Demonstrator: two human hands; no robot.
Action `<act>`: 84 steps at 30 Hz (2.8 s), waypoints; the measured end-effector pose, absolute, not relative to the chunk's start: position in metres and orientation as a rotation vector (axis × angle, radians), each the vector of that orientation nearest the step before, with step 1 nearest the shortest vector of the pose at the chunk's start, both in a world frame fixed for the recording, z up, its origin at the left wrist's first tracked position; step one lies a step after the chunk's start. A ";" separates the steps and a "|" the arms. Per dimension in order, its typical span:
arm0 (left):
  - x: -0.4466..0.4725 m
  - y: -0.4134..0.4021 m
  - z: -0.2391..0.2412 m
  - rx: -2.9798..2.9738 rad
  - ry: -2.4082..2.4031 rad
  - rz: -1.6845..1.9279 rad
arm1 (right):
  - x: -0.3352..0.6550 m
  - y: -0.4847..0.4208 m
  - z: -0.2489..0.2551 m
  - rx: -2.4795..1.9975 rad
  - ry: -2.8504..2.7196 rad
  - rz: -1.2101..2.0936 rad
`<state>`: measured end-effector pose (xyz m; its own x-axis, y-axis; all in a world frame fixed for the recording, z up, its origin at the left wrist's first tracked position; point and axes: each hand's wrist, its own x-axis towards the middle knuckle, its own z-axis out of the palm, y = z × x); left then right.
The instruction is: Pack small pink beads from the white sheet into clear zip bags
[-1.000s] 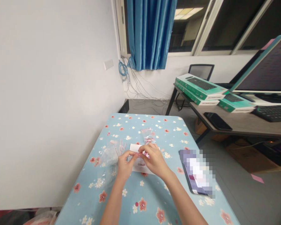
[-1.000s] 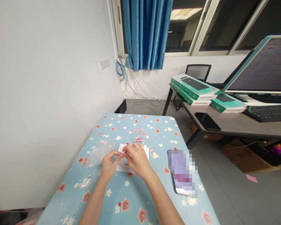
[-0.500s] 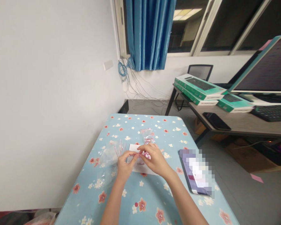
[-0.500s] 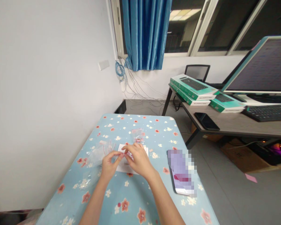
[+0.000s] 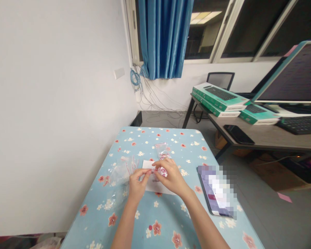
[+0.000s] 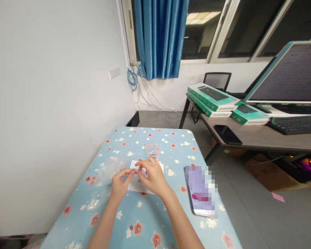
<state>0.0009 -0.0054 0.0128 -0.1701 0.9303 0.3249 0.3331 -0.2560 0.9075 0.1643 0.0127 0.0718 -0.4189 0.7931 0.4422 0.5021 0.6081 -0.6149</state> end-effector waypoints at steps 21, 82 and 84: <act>0.002 -0.006 0.016 1.540 1.379 1.417 | 0.167 0.015 0.067 -1.005 -2.090 0.515; 0.009 0.006 0.004 0.962 1.304 1.603 | 0.183 0.031 0.043 -1.008 -1.908 1.346; 0.010 0.007 0.005 0.938 1.289 1.598 | 0.181 0.033 0.039 -1.032 -1.874 1.310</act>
